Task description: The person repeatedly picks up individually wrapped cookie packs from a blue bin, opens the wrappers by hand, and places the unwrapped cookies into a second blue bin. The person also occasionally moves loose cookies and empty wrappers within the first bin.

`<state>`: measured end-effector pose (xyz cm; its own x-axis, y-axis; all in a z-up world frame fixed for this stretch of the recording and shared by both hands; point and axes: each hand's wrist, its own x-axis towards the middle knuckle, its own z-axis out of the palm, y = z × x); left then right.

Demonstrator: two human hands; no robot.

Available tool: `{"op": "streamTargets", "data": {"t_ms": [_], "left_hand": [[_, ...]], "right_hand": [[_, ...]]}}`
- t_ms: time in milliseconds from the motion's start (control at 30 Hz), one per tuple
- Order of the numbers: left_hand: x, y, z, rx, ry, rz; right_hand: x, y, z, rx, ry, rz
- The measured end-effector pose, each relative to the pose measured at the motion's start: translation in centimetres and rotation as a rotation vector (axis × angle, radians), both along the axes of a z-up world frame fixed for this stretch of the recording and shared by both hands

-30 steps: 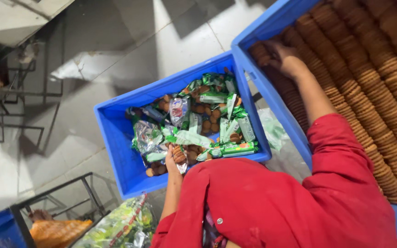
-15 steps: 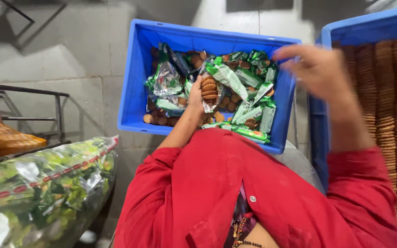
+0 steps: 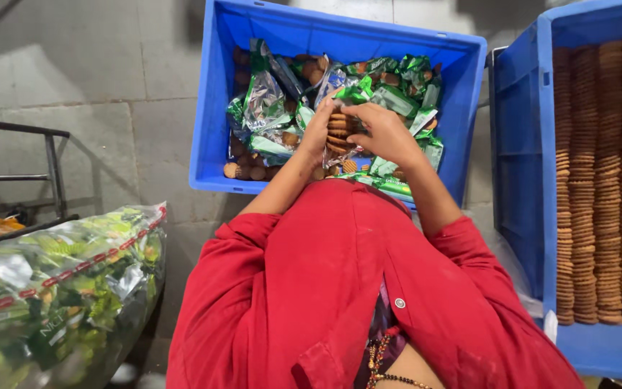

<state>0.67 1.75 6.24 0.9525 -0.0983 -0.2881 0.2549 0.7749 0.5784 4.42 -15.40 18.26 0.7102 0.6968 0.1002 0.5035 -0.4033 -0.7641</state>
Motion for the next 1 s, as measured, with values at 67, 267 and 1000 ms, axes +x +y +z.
{"op": "streamTargets", "data": {"t_ms": [67,267,1000], "left_hand": [[0.3,0.7,-0.9,-0.073,0.000,-0.035],[1.2,2.0,-4.1,-0.119,0.055,-0.241],[2.8,2.3,-5.5,-0.072,0.055,-0.618]], "right_hand": [[-0.5,0.4,-0.7,-0.004,0.043,-0.064],[-1.3,1.4,-1.3,-0.006,0.188,-0.185],[-2.0,2.1,0.6,-0.188,0.044,-0.159]]}}
